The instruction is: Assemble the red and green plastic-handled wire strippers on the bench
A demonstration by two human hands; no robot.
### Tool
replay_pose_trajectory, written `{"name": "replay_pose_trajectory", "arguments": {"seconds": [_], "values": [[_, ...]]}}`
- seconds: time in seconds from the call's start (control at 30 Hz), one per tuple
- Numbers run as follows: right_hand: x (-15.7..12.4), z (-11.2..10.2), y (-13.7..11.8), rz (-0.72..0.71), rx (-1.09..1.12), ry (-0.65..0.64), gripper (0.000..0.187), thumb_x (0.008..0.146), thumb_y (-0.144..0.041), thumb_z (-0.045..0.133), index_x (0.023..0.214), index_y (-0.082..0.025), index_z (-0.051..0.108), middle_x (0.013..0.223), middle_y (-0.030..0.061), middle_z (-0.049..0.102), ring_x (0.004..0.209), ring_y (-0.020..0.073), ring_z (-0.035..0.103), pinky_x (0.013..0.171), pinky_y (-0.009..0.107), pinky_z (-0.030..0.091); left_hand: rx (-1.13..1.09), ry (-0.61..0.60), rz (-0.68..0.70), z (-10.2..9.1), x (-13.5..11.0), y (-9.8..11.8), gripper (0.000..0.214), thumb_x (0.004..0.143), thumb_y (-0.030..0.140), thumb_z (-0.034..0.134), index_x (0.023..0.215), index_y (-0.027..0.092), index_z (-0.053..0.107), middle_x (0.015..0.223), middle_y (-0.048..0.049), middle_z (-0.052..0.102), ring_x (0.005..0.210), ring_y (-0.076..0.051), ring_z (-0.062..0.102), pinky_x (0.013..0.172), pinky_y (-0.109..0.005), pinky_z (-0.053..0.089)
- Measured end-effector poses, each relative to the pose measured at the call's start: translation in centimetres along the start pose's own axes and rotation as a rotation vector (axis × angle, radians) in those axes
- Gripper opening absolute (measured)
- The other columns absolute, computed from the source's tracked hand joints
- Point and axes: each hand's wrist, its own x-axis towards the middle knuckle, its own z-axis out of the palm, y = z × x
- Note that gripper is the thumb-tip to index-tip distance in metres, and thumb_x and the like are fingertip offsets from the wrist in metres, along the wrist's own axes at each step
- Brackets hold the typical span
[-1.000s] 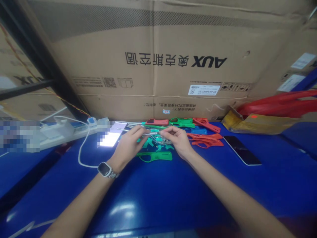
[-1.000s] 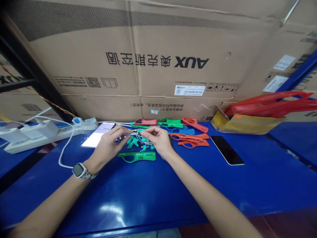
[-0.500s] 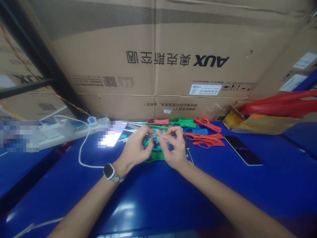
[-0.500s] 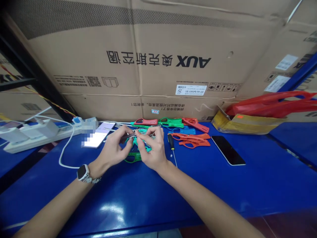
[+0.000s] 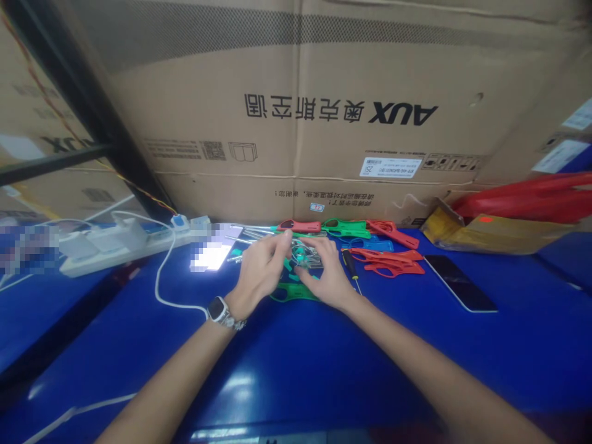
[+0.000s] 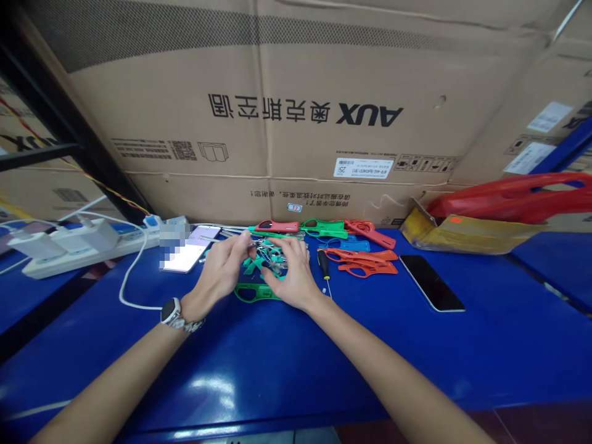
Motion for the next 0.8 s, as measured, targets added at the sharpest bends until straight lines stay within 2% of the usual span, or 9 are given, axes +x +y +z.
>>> {"name": "replay_pose_trajectory", "arguments": {"seconds": [0.07, 0.13, 0.23, 0.33, 0.43, 0.53, 0.6, 0.67, 0.8], "values": [[0.1, 0.4, 0.6, 0.066, -0.098, -0.026, 0.024, 0.083, -0.032, 0.067, 0.106, -0.024, 0.069, 0.115, 0.0083, 0.063, 0.111, 0.0283, 0.051, 0.097, 0.047, 0.039, -0.035, -0.008, -0.017, 0.0, 0.1, -0.1, 0.065, 0.101, 0.058, 0.022, 0.063, 0.02, 0.058, 0.059, 0.0002, 0.053, 0.057, -0.016, 0.048, 0.059, -0.03, 0.031], [0.2, 0.5, 1.1, 0.083, -0.116, -0.048, 0.014, 0.09, -0.034, 0.064, 0.094, -0.024, 0.071, 0.111, 0.0068, 0.067, 0.111, 0.027, 0.053, 0.096, 0.046, 0.038, -0.073, -0.011, -0.024, 0.1, 0.2, -0.2, 0.065, 0.101, 0.057, 0.021, 0.061, 0.02, 0.057, 0.058, -0.0003, 0.052, 0.057, -0.016, 0.047, 0.059, -0.03, 0.032], [0.6, 0.0, 1.3, 0.044, -0.075, -0.046, 0.017, 0.096, -0.034, 0.058, 0.095, -0.022, 0.07, 0.102, 0.0059, 0.072, 0.104, 0.0242, 0.059, 0.093, 0.042, 0.039, -0.114, 0.011, -0.026, 0.2, 0.4, -0.6, 0.059, 0.099, 0.058, 0.031, 0.06, 0.019, 0.054, 0.058, 0.0001, 0.051, 0.057, -0.015, 0.045, 0.057, -0.029, 0.032], [0.9, -1.0, 0.8, 0.013, -0.019, -0.059, 0.022, 0.099, -0.034, 0.052, 0.095, -0.02, 0.068, 0.093, 0.0053, 0.072, 0.091, 0.0215, 0.063, 0.084, 0.036, 0.043, -0.099, 0.022, -0.041, 0.3, 0.6, -0.9, 0.055, 0.095, 0.06, 0.042, 0.056, 0.02, 0.044, 0.054, 0.0025, 0.041, 0.054, -0.013, 0.039, 0.054, -0.028, 0.028], [0.9, -1.8, 0.2, -0.008, 0.029, -0.098, 0.023, 0.1, -0.034, 0.048, 0.101, -0.02, 0.066, 0.091, 0.0054, 0.07, 0.083, 0.0194, 0.063, 0.075, 0.032, 0.045, -0.056, 0.015, -0.048, 0.2, 0.7, -1.0, 0.053, 0.094, 0.057, 0.043, 0.057, 0.02, 0.039, 0.053, 0.0036, 0.035, 0.053, -0.013, 0.035, 0.053, -0.027, 0.025], [0.7, -2.4, 0.3, 0.047, 0.046, -0.154, 0.022, 0.096, -0.031, 0.053, 0.113, -0.021, 0.061, 0.082, 0.0012, 0.065, 0.067, 0.0155, 0.058, 0.063, 0.028, 0.043, 0.037, -0.02, -0.014, -0.2, 0.6, -0.9, 0.047, 0.097, 0.051, 0.038, 0.062, 0.02, 0.043, 0.055, 0.0033, 0.041, 0.054, -0.013, 0.04, 0.053, -0.027, 0.025], [0.4, -2.9, 0.9, 0.102, 0.097, -0.204, 0.029, 0.09, -0.027, 0.059, 0.118, -0.021, 0.056, 0.077, -0.0022, 0.059, 0.06, 0.013, 0.053, 0.057, 0.026, 0.041, 0.124, -0.055, 0.016, -0.5, 0.6, -1.0, 0.038, 0.097, 0.046, 0.039, 0.07, 0.021, 0.048, 0.058, 0.0039, 0.047, 0.054, -0.014, 0.043, 0.054, -0.027, 0.026], [0.1, -3.3, 1.6, 0.133, 0.181, -0.24, 0.031, 0.085, -0.023, 0.062, 0.115, -0.02, 0.052, 0.079, -0.003, 0.057, 0.062, 0.0123, 0.053, 0.059, 0.025, 0.043, 0.197, -0.111, 0.038, -0.9, 0.5, -1.4, 0.028, 0.097, 0.043, 0.04, 0.081, 0.022, 0.051, 0.061, 0.0047, 0.052, 0.055, -0.015, 0.046, 0.054, -0.026, 0.026], [-0.4, -3.9, 2.3, 0.179, 0.224, -0.306, 0.016, 0.085, -0.023, 0.061, 0.1, -0.019, 0.057, 0.083, -0.0001, 0.061, 0.071, 0.0134, 0.056, 0.067, 0.027, 0.046, 0.206, -0.276, 0.11, -1.8, 0.5, -3.0, 0.017, 0.095, 0.036, 0.043, 0.092, 0.023, 0.053, 0.068, 0.0037, 0.059, 0.056, -0.015, 0.051, 0.055, -0.026, 0.031]]}}
